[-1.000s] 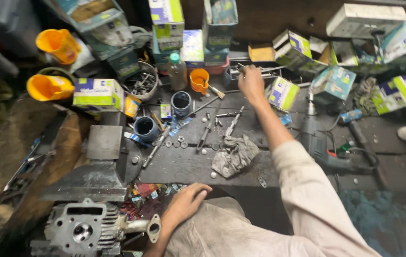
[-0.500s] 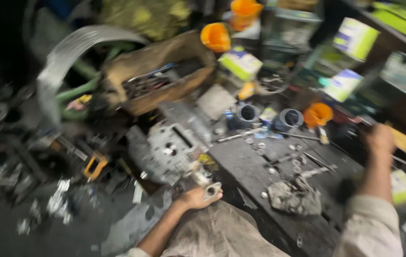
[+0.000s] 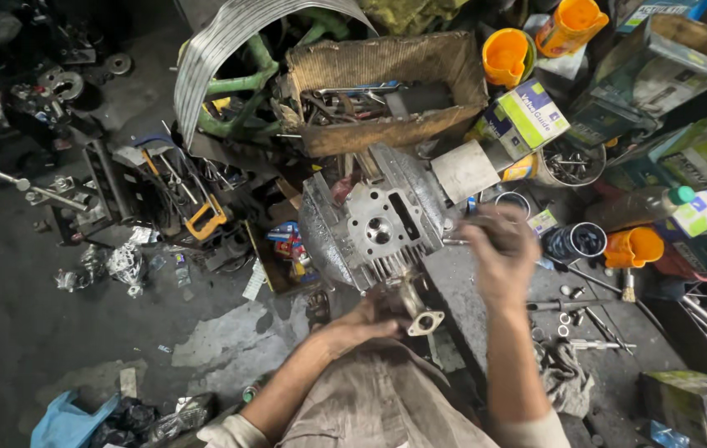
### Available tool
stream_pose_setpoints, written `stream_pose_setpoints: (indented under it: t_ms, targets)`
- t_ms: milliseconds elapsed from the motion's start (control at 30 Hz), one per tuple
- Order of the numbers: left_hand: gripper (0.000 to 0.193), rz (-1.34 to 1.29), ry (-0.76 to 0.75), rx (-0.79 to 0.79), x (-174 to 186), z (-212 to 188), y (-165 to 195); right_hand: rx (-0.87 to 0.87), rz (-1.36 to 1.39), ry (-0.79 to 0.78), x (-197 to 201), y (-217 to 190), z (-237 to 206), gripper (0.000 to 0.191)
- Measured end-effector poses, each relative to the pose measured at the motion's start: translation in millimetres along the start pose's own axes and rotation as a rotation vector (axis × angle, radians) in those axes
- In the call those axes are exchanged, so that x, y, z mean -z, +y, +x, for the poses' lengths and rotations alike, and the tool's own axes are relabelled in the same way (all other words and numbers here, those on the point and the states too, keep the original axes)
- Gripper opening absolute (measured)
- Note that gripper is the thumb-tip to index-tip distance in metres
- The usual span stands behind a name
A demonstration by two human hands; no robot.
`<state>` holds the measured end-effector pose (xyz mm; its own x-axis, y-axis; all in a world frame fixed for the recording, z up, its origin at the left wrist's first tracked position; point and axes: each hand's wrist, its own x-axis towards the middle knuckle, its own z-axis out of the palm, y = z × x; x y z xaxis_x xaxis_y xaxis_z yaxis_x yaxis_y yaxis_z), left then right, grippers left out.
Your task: The person works on a small engine cylinder head, repeatedly inserting and removing a valve guide tool, tapping it with a hammer, and wiping the head with a rag. The person also handles small metal parts and a bottle of oil on a cluttered workbench.
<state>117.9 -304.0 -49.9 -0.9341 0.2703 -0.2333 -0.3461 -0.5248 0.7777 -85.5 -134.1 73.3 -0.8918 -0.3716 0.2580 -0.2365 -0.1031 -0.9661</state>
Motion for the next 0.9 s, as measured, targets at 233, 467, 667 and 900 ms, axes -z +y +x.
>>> stream_pose_setpoints:
  t_ms: [233,467,667,900]
  targets:
    - [0.087,-0.758,0.140,-0.305,-6,2,11,0.251,-0.450,-0.285,-90,-33,26,0.020]
    - [0.063,-0.874,0.166,-0.298,-10,18,11,0.239,-0.523,-0.400,-85,-36,29,0.019]
    - [0.047,-0.865,0.086,-0.406,-17,23,21,0.464,-0.654,-0.542,-88,-48,34,0.018]
    - [0.037,-0.824,0.147,-0.347,-14,21,16,0.495,-0.742,-0.606,-85,-82,33,0.044]
